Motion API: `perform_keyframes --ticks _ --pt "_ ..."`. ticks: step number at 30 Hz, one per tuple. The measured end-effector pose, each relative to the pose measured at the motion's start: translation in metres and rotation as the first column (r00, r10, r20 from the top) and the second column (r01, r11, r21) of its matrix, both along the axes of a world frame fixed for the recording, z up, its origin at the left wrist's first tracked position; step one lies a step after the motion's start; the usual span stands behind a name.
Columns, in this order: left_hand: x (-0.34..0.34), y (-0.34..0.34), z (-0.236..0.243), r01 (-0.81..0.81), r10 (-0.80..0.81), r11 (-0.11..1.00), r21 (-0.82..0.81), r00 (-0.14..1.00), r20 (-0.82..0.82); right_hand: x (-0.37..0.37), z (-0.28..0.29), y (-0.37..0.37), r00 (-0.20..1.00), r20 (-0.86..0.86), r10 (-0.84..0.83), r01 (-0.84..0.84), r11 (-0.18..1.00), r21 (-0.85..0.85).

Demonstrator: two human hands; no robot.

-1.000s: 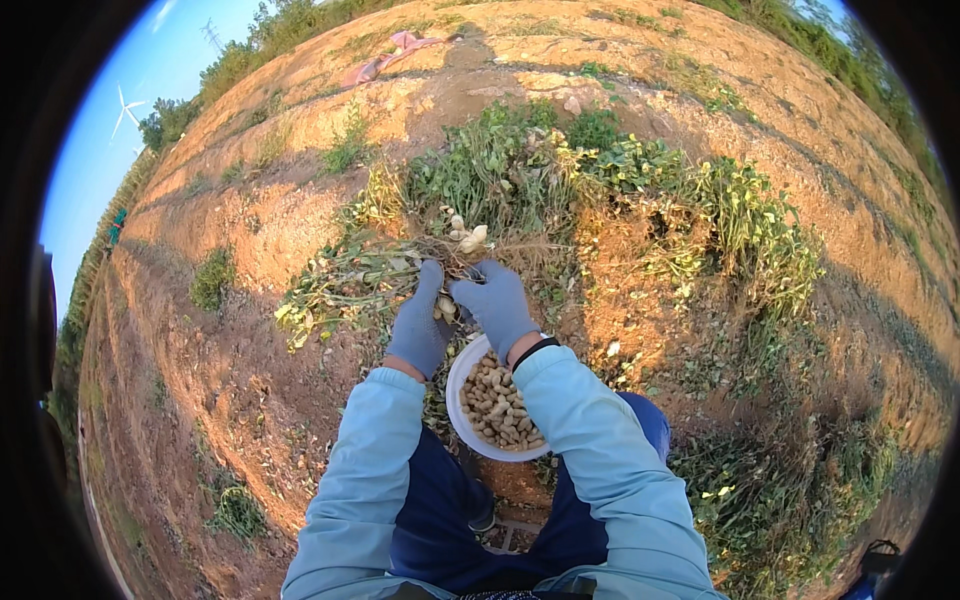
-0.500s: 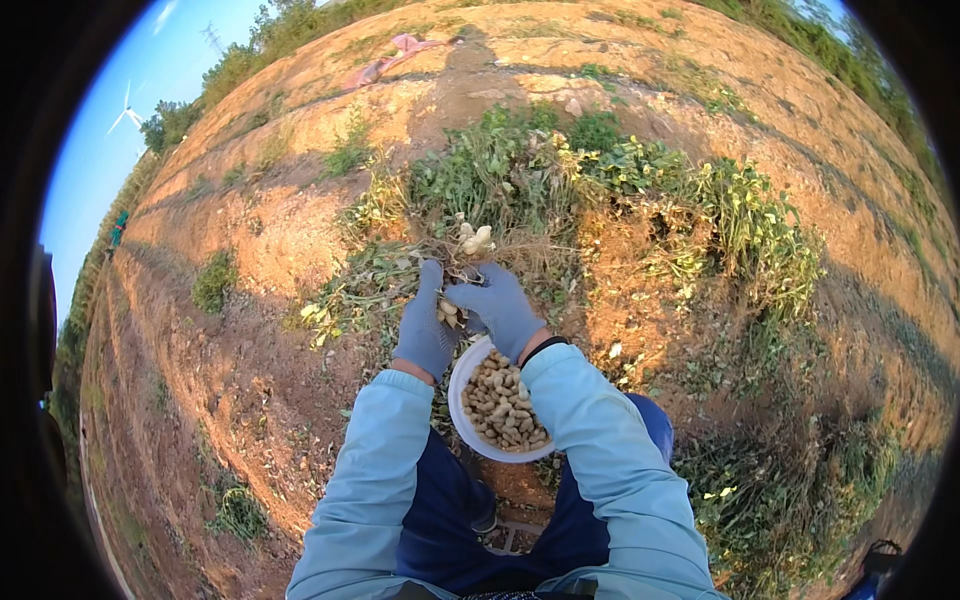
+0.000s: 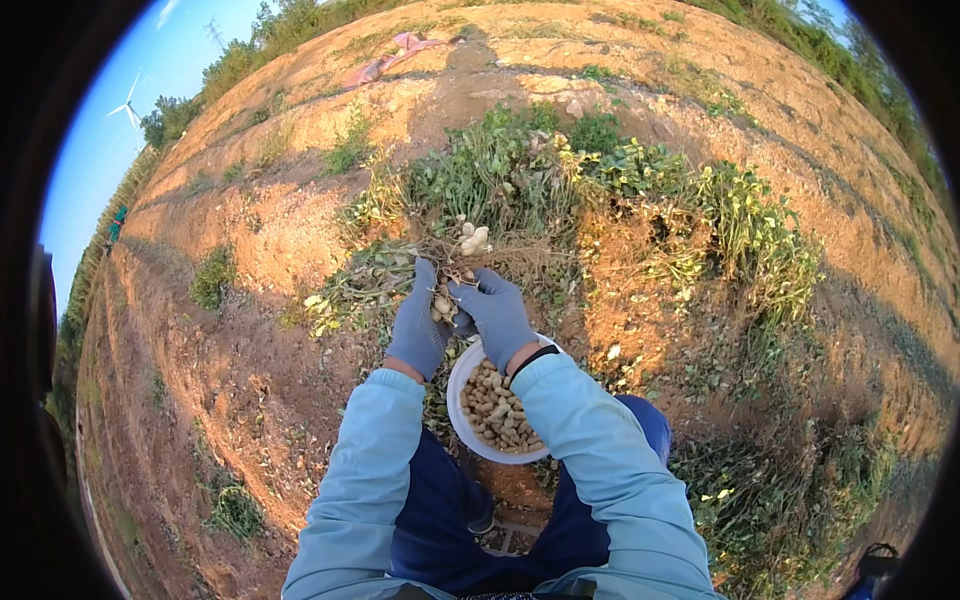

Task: The person sits on the ground in a field and repeatedly pulls peanuts from uprooted peanut plants, placing them into a white bowl held between their legs. The person discards the plant stems and continues collecting peanuts until the bowl is nearly full.

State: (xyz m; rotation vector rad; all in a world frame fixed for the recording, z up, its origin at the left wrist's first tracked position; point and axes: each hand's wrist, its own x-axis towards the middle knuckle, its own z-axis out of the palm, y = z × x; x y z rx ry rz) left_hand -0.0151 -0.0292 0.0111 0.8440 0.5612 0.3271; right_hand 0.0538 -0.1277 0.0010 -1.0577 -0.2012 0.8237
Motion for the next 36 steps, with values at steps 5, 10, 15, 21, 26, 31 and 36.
perform_keyframes --ticks 5,10,15,21,26,31,36 --pt "-0.001 0.001 -0.002 0.006 0.006 0.995 0.097 0.993 -0.121 -0.002 0.009 -0.003 0.999 0.010 0.039 -0.040 0.998 0.044" --pt "0.002 -0.003 -0.005 -0.049 0.066 0.988 0.150 0.991 -0.114 0.002 0.009 -0.004 0.998 0.021 0.053 -0.054 0.998 0.027" --pt "0.004 -0.003 -0.007 -0.087 0.098 0.989 0.123 0.991 -0.091 0.005 0.002 -0.002 0.999 0.027 0.045 -0.047 0.997 0.068" --pt "0.001 0.005 0.001 -0.110 0.143 0.952 -0.286 0.985 0.097 -0.009 -0.004 -0.006 0.977 0.209 0.030 -0.042 0.998 0.054" --pt "-0.006 0.020 -0.001 -0.145 0.169 0.967 -0.212 0.980 0.102 0.017 0.008 -0.033 0.472 0.649 0.597 -0.238 0.795 -0.558" --pt "-0.006 0.011 0.007 -0.116 0.130 0.983 -0.144 0.988 0.087 0.010 0.016 -0.033 0.667 0.663 0.341 0.030 0.876 -0.481" --pt "-0.001 -0.003 0.010 -0.123 0.122 0.982 -0.146 0.992 -0.011 0.006 0.013 -0.014 0.974 0.226 0.027 0.005 0.990 -0.139"
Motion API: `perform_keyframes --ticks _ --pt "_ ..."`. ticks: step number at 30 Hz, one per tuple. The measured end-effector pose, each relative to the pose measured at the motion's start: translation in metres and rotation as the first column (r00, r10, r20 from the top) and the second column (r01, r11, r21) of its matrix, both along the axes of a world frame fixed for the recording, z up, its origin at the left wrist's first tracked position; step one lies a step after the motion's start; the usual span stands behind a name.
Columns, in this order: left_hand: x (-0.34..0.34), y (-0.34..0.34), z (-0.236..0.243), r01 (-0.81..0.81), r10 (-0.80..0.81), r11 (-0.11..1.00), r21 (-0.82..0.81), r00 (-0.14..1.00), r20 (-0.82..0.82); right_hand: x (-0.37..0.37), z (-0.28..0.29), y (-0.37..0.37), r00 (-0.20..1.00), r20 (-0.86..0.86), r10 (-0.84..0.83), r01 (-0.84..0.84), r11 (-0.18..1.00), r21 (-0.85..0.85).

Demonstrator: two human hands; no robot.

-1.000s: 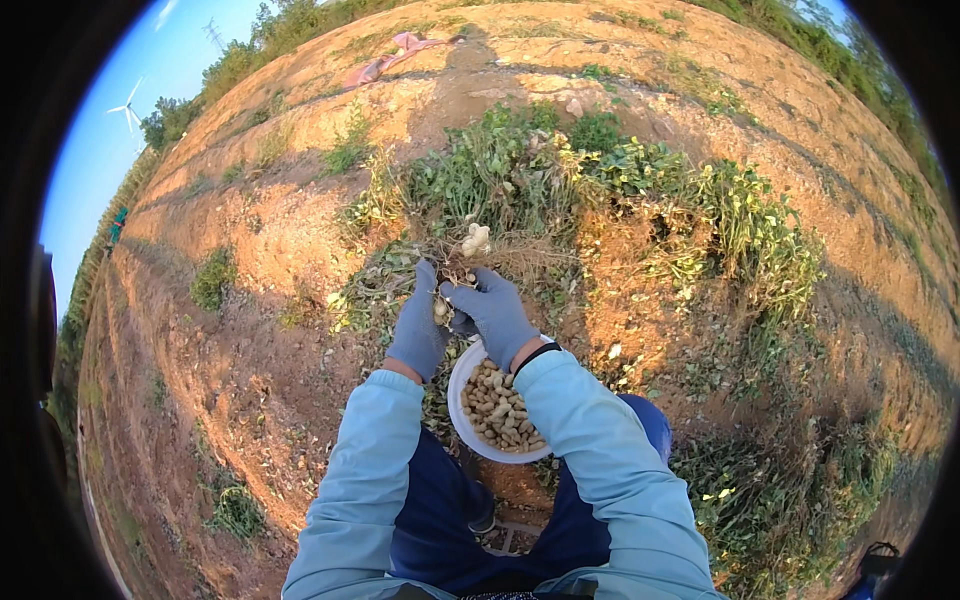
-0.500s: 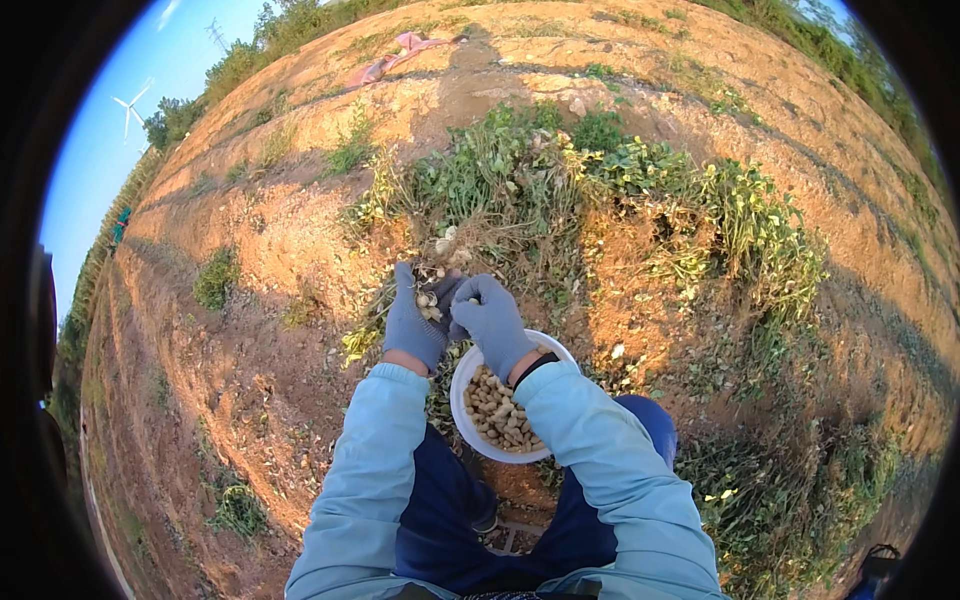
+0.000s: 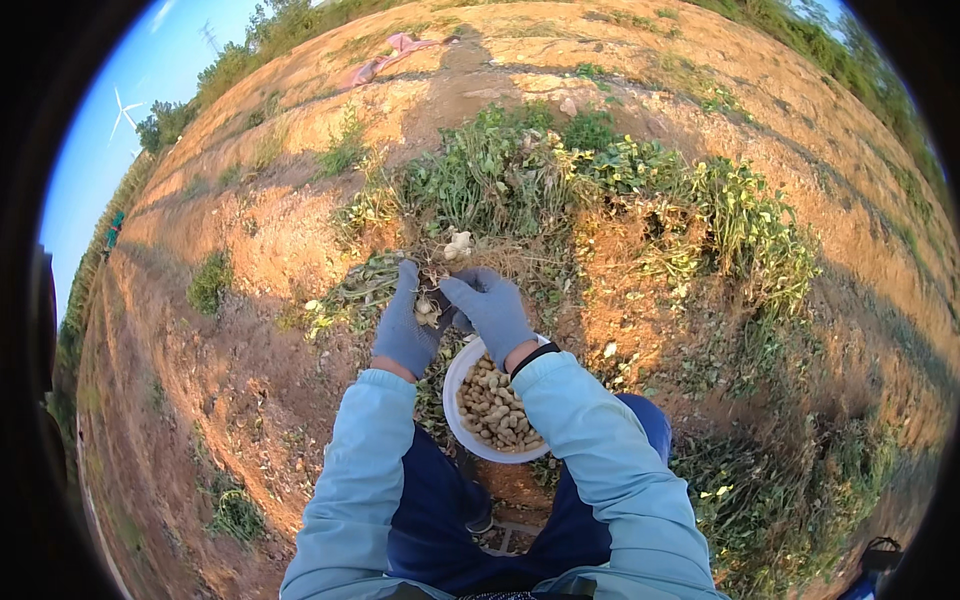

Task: The person sits on the ground in a field and repeatedly pulls peanuts from uprooted peanut plants, placing them into a white bowl held between their legs. The person discards the plant stems and continues collecting peanuts until the bowl is nearly full.

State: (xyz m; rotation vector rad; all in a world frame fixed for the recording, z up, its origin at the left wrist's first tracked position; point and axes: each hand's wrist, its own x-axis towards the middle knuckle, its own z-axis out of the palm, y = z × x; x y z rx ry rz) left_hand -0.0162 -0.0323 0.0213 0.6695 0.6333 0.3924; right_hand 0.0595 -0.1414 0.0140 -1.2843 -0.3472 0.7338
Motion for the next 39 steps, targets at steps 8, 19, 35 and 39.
perform_keyframes --ticks 8,19,35,39 --pt "-0.004 0.003 -0.008 0.054 -0.057 0.998 0.033 0.992 0.112 -0.006 -0.007 0.008 0.995 -0.092 -0.034 0.047 0.987 0.153" --pt "-0.001 0.009 -0.004 -0.066 0.060 0.996 0.057 0.992 0.112 0.013 -0.006 -0.025 0.541 0.709 0.452 0.006 0.841 -0.541" --pt "0.003 0.001 -0.012 -0.005 0.007 0.996 0.088 1.000 -0.020 0.003 0.003 0.006 0.852 0.466 0.240 -0.126 0.956 -0.263" --pt "0.006 0.002 -0.019 0.011 0.004 0.986 0.169 0.996 -0.087 0.010 -0.007 0.003 0.869 0.426 0.251 -0.170 0.961 -0.219"
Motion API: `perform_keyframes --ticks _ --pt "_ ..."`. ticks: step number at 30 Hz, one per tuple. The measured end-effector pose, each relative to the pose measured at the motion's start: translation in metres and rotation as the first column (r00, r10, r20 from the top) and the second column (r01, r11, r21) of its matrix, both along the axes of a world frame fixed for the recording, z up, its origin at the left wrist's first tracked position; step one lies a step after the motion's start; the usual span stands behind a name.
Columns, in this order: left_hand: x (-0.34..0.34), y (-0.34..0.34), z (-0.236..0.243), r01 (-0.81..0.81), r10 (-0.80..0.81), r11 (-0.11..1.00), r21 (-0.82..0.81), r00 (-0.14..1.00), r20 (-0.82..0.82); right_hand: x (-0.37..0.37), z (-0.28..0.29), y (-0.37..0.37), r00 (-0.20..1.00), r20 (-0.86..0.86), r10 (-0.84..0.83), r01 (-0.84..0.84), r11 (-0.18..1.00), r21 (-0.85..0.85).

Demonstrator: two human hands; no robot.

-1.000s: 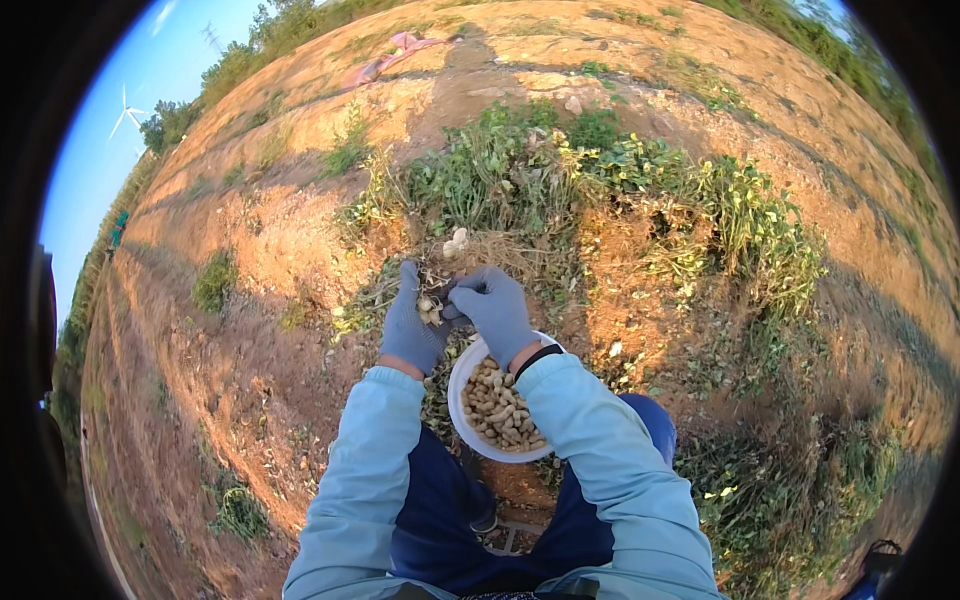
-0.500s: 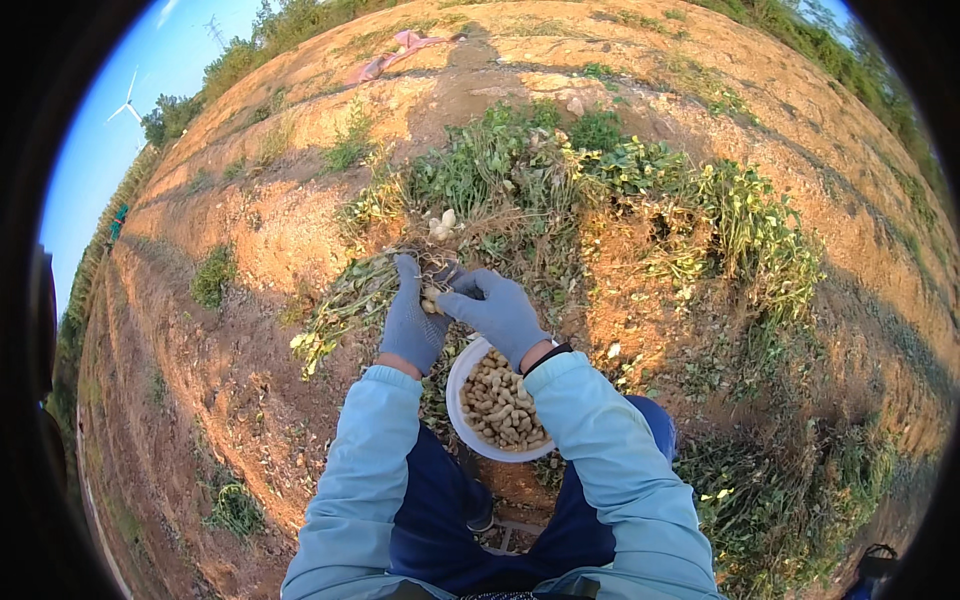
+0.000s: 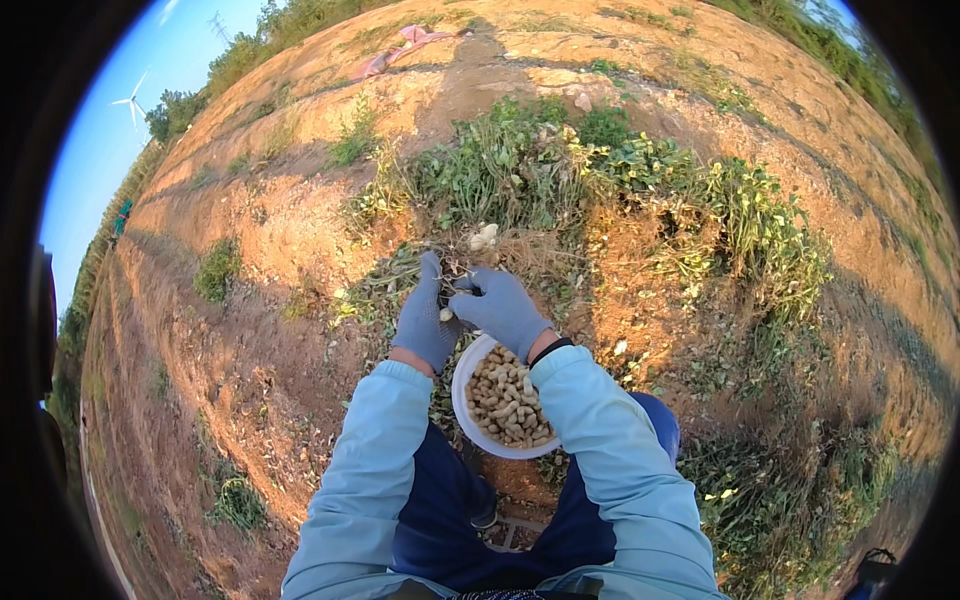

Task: The person sits on the ground in a field and repeatedly pulls peanuts from uprooted peanut plants, placing them into a white bowl held between their legs. The person discards the plant stems and continues collecting peanuts until the bowl is nearly full.

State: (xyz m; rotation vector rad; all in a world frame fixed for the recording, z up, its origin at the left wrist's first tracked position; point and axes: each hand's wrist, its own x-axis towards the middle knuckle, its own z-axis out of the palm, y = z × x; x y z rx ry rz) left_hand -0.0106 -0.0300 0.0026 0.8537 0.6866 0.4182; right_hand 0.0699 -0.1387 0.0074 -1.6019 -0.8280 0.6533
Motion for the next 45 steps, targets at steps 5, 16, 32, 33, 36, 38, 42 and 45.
perform_keyframes --ticks 5,16,32,33,36,38,42,45 --pt "0.001 0.010 -0.012 0.133 -0.127 0.984 -0.119 0.990 0.061 -0.014 -0.013 0.006 0.986 -0.143 -0.085 0.102 0.988 0.115" --pt "-0.005 -0.004 0.005 0.072 -0.072 0.997 -0.007 0.995 -0.063 -0.020 0.002 0.001 0.978 -0.205 0.030 -0.016 0.997 0.072" --pt "-0.003 0.003 0.004 0.073 -0.059 0.990 -0.116 0.991 0.124 -0.030 -0.006 -0.005 0.994 0.082 0.071 -0.077 0.994 0.076" --pt "-0.005 0.001 0.009 0.012 0.001 0.992 -0.126 0.995 0.098 -0.029 -0.008 -0.007 0.988 0.134 0.075 -0.081 0.996 0.043" --pt "-0.004 0.013 0.013 -0.124 0.131 0.985 -0.118 0.990 0.052 -0.021 -0.011 -0.017 0.926 0.326 0.189 -0.132 0.973 -0.190" --pt "-0.008 0.012 0.020 -0.156 0.155 0.987 -0.043 0.988 -0.010 -0.018 0.001 -0.030 0.808 0.436 0.397 -0.146 0.851 -0.504" --pt "-0.018 0.015 0.031 -0.154 0.169 0.981 0.114 0.977 -0.132 -0.022 0.007 -0.032 0.730 0.666 0.152 0.089 0.946 -0.313" --pt "-0.014 0.016 0.023 -0.150 0.185 0.967 0.206 0.969 -0.164 -0.022 0.012 -0.021 0.644 0.739 -0.197 0.139 0.980 0.140"
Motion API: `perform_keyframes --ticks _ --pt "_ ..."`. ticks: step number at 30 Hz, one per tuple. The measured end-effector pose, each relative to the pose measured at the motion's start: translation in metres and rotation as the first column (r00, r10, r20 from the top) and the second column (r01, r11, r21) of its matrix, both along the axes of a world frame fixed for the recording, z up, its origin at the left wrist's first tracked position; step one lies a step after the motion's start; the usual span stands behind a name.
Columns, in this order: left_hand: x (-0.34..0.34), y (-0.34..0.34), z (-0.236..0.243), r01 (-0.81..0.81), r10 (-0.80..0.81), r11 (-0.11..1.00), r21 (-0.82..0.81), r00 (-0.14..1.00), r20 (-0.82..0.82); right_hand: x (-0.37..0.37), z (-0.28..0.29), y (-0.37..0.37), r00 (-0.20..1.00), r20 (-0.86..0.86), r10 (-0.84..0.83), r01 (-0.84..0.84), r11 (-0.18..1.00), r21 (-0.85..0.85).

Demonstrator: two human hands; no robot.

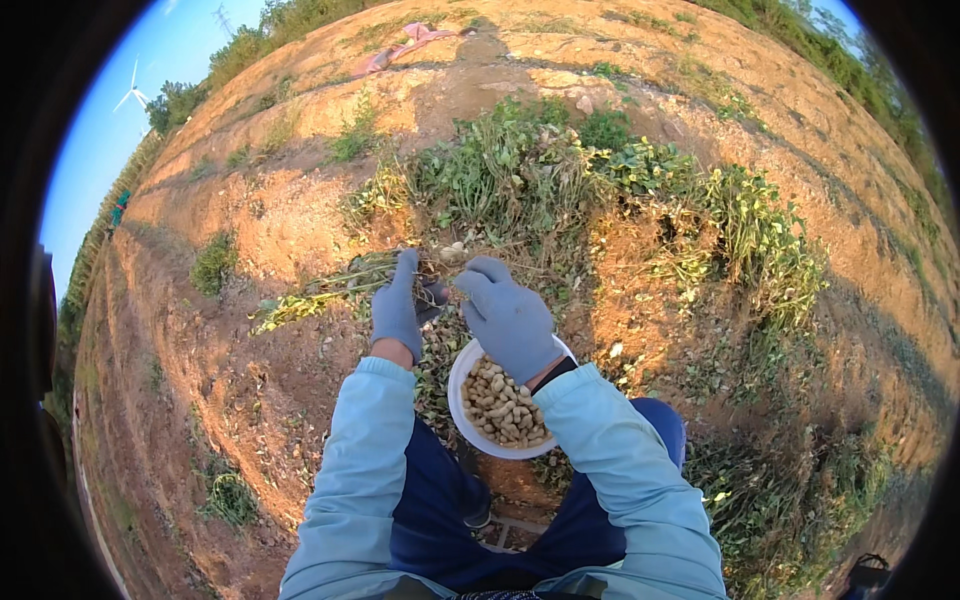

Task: The person sits on the ground in a field and repeatedly pulls peanuts from uprooted peanut plants, placing them into a white bowl held between their legs. The person discards the plant stems and continues collecting peanuts until the bowl is nearly full.

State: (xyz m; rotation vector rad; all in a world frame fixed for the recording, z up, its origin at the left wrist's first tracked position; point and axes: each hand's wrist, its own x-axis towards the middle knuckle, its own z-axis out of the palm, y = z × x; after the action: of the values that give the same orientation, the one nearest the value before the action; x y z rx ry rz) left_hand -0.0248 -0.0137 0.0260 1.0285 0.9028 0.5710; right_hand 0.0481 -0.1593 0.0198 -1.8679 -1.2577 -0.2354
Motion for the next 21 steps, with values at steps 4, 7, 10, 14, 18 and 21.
perform_keyframes --ticks 4,7,10,14,18,21 --pt "-0.003 0.003 -0.001 0.082 -0.079 0.988 0.130 0.996 -0.030 0.005 -0.015 0.020 0.980 0.076 -0.184 0.187 0.981 -0.041" --pt "-0.005 0.009 -0.007 0.101 -0.092 0.984 0.147 0.993 -0.069 0.011 -0.020 0.030 0.960 0.113 -0.256 0.269 0.956 -0.115" --pt "-0.007 0.009 -0.002 0.239 -0.237 0.965 0.110 0.971 -0.036 0.020 -0.016 0.032 0.954 0.081 -0.288 0.296 0.947 -0.123" --pt "-0.016 0.007 0.011 0.514 -0.512 0.853 0.085 0.858 -0.046 0.041 -0.016 0.028 0.952 -0.061 -0.301 0.295 0.951 -0.098" --pt "-0.021 0.017 0.000 0.707 -0.546 0.661 0.252 0.683 -0.485 0.054 -0.010 0.021 0.947 -0.238 -0.216 0.192 0.974 -0.118" --pt "-0.020 0.032 -0.032 0.633 -0.442 0.637 0.440 0.767 -0.465 0.054 0.001 0.018 0.894 -0.435 -0.108 0.065 0.991 -0.113"
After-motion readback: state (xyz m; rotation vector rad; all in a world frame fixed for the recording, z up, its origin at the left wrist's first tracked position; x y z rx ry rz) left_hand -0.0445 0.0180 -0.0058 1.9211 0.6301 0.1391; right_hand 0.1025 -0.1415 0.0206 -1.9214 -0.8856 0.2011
